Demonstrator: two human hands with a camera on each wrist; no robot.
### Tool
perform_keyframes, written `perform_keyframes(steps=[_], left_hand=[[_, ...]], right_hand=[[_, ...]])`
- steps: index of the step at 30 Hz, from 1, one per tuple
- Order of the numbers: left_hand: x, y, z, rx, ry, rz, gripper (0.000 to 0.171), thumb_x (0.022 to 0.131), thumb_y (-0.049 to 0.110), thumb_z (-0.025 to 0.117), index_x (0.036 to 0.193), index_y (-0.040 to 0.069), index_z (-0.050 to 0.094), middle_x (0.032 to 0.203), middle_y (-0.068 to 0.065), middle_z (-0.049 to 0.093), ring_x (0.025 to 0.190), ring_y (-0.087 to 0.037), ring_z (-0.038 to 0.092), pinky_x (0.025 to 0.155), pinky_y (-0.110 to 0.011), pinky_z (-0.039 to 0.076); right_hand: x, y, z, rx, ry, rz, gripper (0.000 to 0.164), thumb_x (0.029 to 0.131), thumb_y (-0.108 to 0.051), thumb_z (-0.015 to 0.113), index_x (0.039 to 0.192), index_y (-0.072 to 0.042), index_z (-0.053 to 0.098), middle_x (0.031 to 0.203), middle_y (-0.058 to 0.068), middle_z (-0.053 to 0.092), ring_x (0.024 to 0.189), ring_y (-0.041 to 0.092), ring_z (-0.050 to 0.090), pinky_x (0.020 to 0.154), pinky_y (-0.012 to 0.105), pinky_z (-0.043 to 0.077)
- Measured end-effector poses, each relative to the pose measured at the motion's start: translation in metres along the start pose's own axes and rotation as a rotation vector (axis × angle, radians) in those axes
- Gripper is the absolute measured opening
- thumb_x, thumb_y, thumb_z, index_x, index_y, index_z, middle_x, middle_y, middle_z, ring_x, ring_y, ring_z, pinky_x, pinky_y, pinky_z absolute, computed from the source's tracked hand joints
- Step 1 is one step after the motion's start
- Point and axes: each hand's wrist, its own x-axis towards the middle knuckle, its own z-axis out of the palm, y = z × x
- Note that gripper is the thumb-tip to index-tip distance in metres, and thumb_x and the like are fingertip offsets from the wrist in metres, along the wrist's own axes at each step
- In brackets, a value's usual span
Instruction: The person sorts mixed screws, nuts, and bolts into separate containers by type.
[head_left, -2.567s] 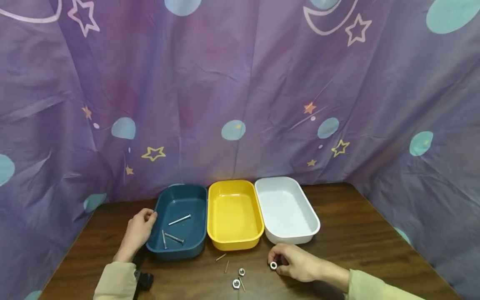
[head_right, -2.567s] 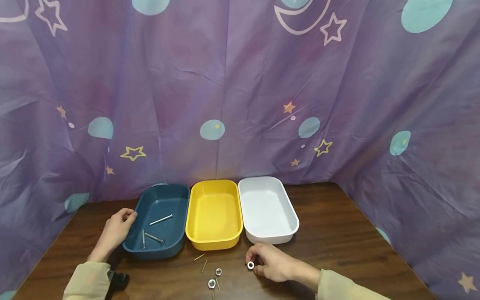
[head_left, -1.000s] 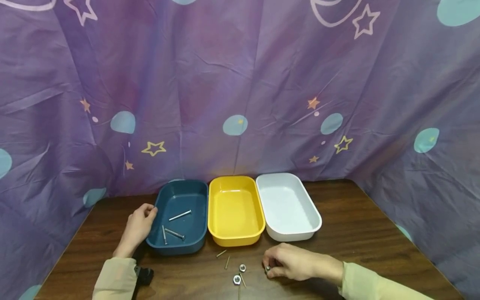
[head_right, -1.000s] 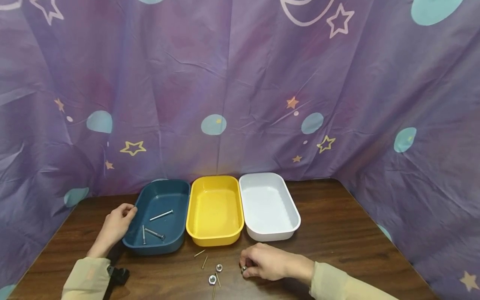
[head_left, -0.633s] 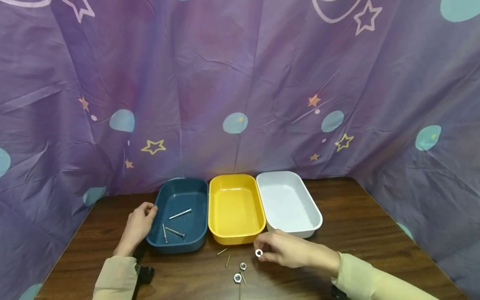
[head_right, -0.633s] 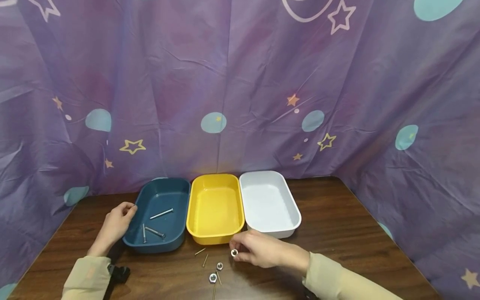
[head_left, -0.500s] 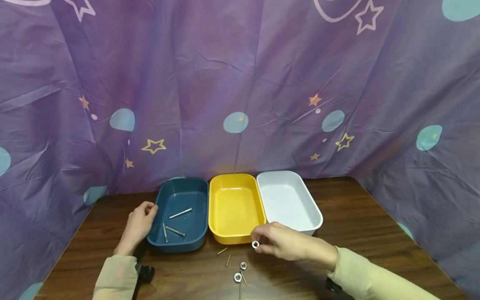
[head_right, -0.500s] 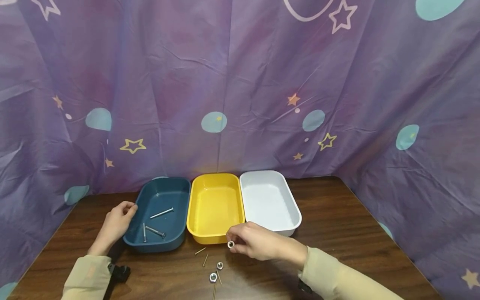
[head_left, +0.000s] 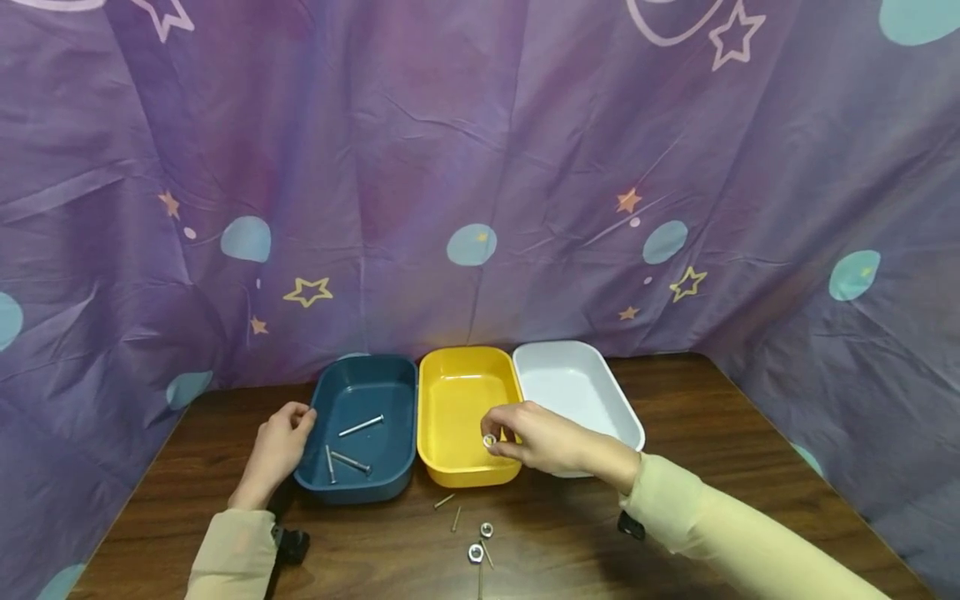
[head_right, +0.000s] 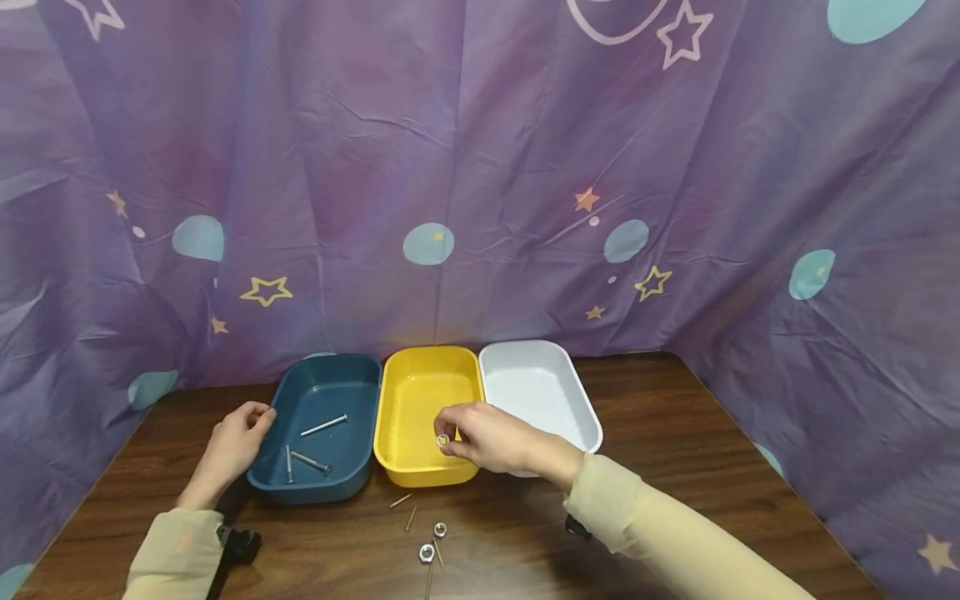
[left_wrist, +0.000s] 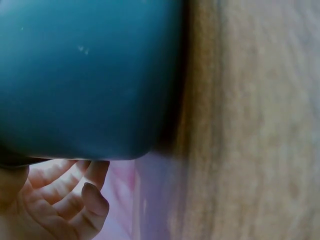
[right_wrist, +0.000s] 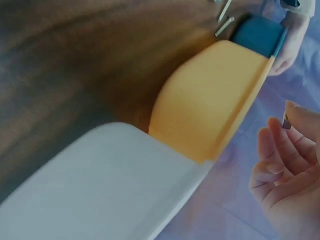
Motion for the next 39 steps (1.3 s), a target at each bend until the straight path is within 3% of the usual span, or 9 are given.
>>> perform_keyframes(steps=[12,23,27,39], left_hand=[[-0.001,0.0,-0.001,0.016,0.025,0.042,0.027,0.101,0.019,0.051,0.113,-0.004,0.059,0.089,-0.013,0.063,0.08,-0.028,0.057,0.071,-0.04,0.043],[-0.001,0.001,-0.001,0.019,0.028,0.037,0.026,0.101,0.019,0.051,0.112,-0.004,0.06,0.089,-0.013,0.064,0.082,-0.029,0.058,0.073,-0.041,0.043],[-0.003,0.002,-0.003,0.019,0.023,0.03,0.026,0.101,0.019,0.051,0.113,-0.004,0.059,0.089,-0.014,0.064,0.081,-0.029,0.058,0.072,-0.041,0.043],[-0.001,0.002,-0.001,0.015,0.011,0.024,0.027,0.102,0.019,0.051,0.113,-0.004,0.059,0.09,-0.015,0.064,0.08,-0.029,0.058,0.07,-0.04,0.043]], right_hand=[[0.035,0.011,-0.005,0.014,0.037,0.021,0.008,0.09,-0.01,0.069,0.091,-0.01,0.061,0.082,-0.006,0.058,0.075,0.008,0.055,0.069,0.024,0.046],[0.058,0.032,0.017,-0.086,0.045,0.044,0.007,0.089,-0.008,0.069,0.089,-0.008,0.062,0.082,-0.002,0.06,0.076,0.013,0.056,0.071,0.027,0.046],[0.066,0.036,0.023,-0.127,0.025,0.082,0.006,0.089,-0.008,0.069,0.091,-0.008,0.064,0.084,-0.001,0.063,0.079,0.015,0.059,0.074,0.027,0.048],[0.087,0.052,0.032,-0.112,0.028,0.234,0.006,0.09,-0.013,0.07,0.092,-0.009,0.066,0.087,0.001,0.067,0.082,0.015,0.062,0.077,0.031,0.05]])
